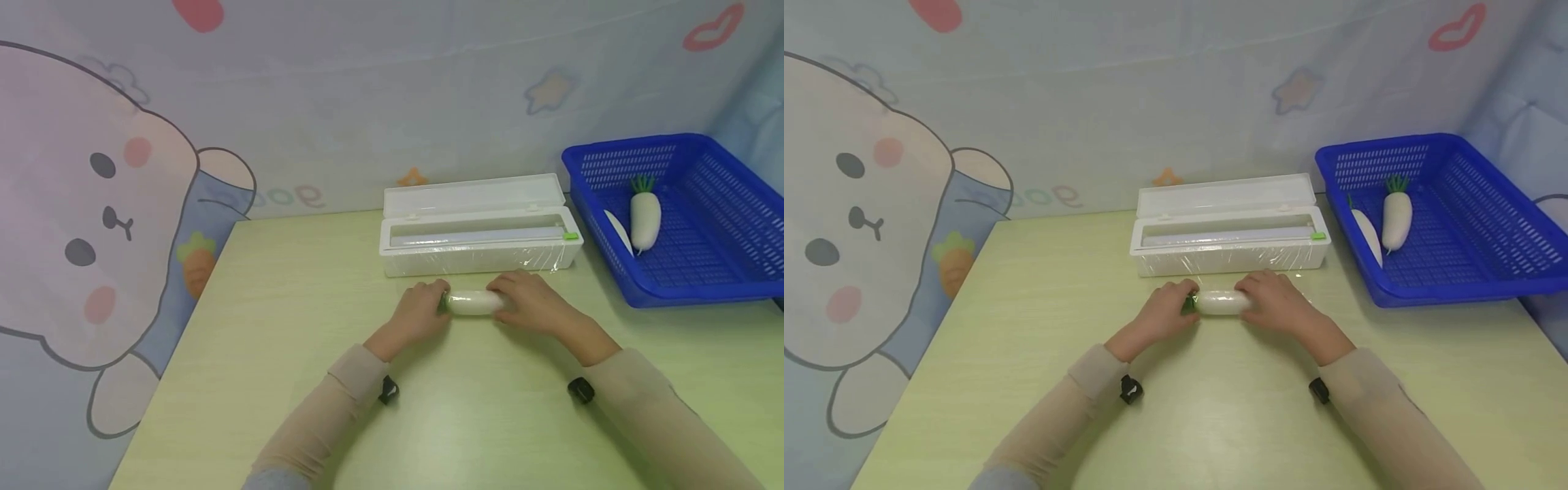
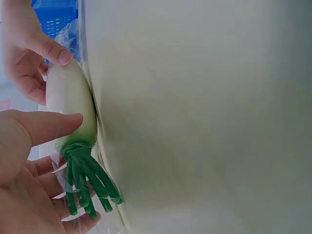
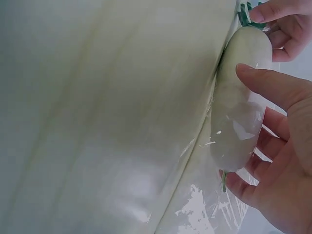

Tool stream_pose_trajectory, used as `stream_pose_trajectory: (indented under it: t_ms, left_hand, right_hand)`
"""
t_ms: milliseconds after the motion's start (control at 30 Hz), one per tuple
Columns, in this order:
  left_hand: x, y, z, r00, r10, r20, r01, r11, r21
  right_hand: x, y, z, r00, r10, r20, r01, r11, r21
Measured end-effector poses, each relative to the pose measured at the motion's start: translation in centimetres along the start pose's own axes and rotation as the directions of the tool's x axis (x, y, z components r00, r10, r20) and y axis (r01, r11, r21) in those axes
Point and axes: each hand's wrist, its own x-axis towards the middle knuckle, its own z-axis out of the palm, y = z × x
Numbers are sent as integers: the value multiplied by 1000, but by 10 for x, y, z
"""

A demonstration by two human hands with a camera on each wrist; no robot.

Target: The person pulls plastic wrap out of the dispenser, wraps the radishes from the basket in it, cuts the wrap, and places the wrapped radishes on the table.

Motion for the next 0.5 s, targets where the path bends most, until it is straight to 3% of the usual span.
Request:
stream_pose_trajectory:
  t_ms: [267, 500]
  left_hand:
    - [10, -1, 0, 1000, -4, 30, 3, 1000, 23]
    - [16, -6, -1, 999, 7, 39, -8, 1000, 20]
  right_hand:
    - [4, 8, -1, 1000, 13, 2, -13, 1000, -8]
    - [10, 9, -6, 998, 23, 64, -22, 1000, -19]
